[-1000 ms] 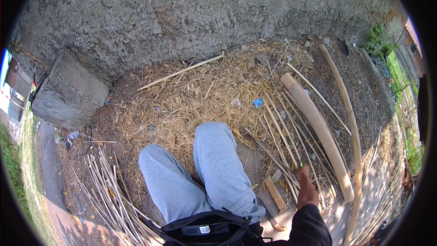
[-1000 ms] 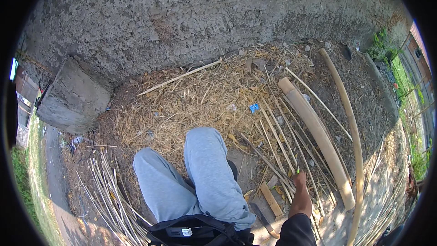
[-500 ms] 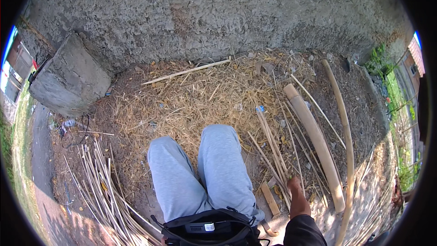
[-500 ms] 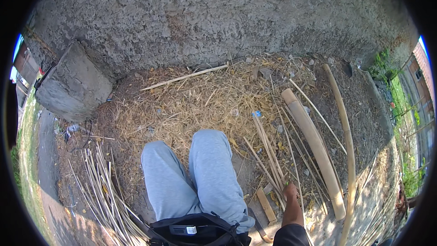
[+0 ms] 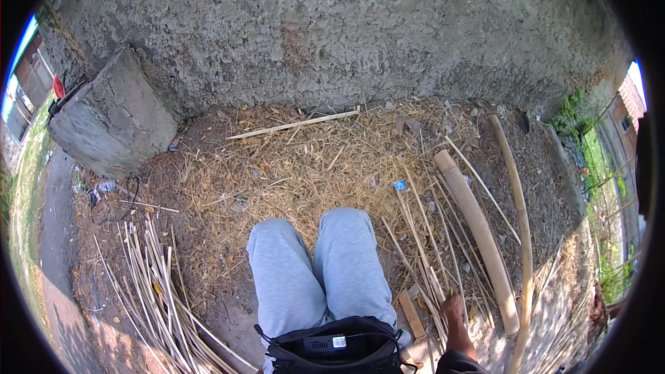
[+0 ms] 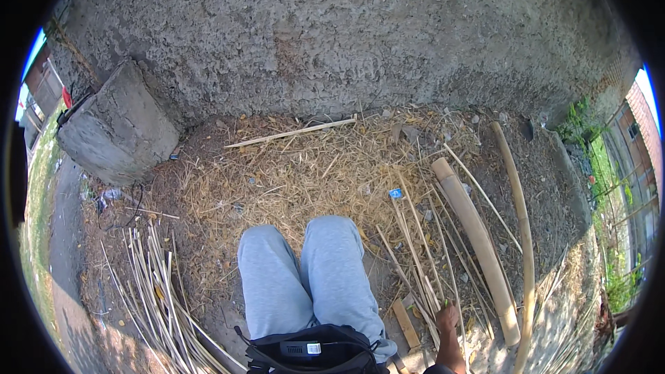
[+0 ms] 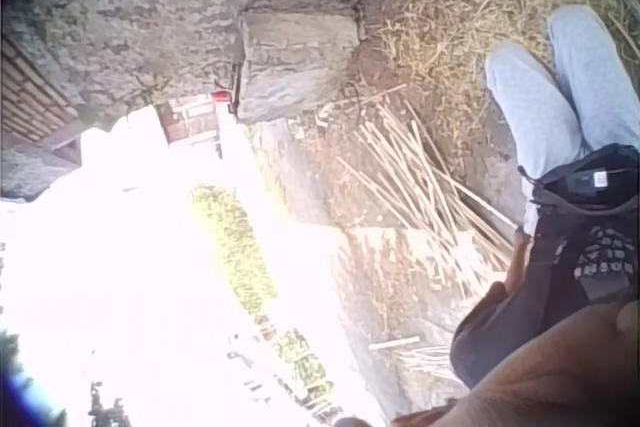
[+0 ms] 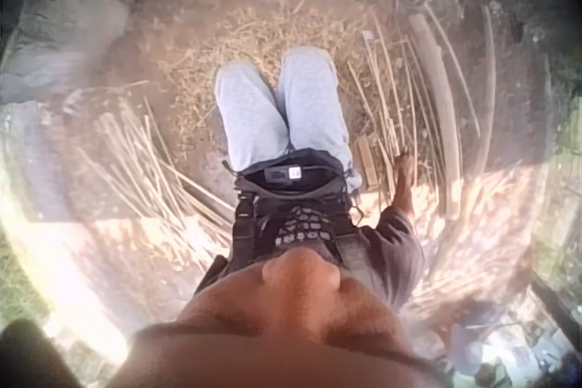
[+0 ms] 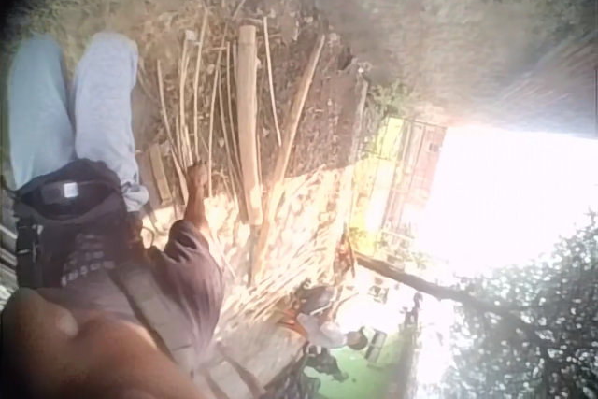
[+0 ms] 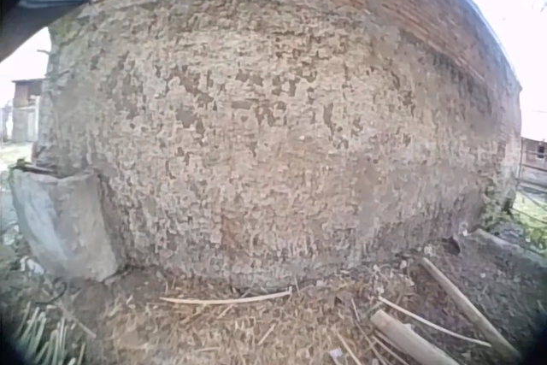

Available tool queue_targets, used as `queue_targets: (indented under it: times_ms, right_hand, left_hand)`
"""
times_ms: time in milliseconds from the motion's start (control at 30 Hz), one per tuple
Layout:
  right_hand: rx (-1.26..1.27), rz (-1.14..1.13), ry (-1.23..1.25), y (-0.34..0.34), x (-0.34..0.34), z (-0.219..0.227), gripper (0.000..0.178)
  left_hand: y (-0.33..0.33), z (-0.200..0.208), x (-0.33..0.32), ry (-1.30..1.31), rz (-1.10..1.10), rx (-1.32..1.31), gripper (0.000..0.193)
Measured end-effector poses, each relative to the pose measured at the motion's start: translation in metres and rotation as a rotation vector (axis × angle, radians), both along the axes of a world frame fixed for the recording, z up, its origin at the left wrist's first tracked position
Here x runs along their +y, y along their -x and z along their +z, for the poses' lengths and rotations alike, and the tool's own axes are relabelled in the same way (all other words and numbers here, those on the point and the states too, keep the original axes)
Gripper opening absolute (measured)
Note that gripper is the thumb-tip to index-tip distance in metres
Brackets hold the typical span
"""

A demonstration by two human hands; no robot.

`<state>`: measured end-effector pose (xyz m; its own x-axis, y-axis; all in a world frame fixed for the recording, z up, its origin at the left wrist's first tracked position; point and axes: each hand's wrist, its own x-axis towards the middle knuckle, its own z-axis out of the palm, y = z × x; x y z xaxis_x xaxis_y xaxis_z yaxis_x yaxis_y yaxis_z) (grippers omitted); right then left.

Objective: The person scrapes and shaves bamboo strips using a small knife.

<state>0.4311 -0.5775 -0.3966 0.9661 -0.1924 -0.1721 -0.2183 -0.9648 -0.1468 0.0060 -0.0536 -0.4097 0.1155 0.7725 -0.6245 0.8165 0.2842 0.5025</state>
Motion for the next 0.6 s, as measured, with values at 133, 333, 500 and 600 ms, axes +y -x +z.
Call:
queue_targets:
  times_ms: [133,333,500,600]
  right_hand:
    - [-0.013,-0.013,0.065,0.009,0.004,0.044,0.026]
    - [-0.322,0.176,0.14,0.014,0.031,0.128,0.045]
    - [-0.401,-0.048,0.138,-0.007,0.059,0.214,0.042]
    - [-0.488,-0.117,0.208,-0.018,0.059,0.251,0.038]
  left_hand:
    - [-0.003,-0.007,0.004,0.006,-0.046,0.004,0.015]
    - [0.002,-0.018,0.009,0.008,-0.101,0.007,0.015]
    - [0.015,-0.033,0.011,-0.011,-0.143,-0.007,0.015]
    - [0.023,-0.043,0.01,-0.014,-0.168,-0.014,0.014]
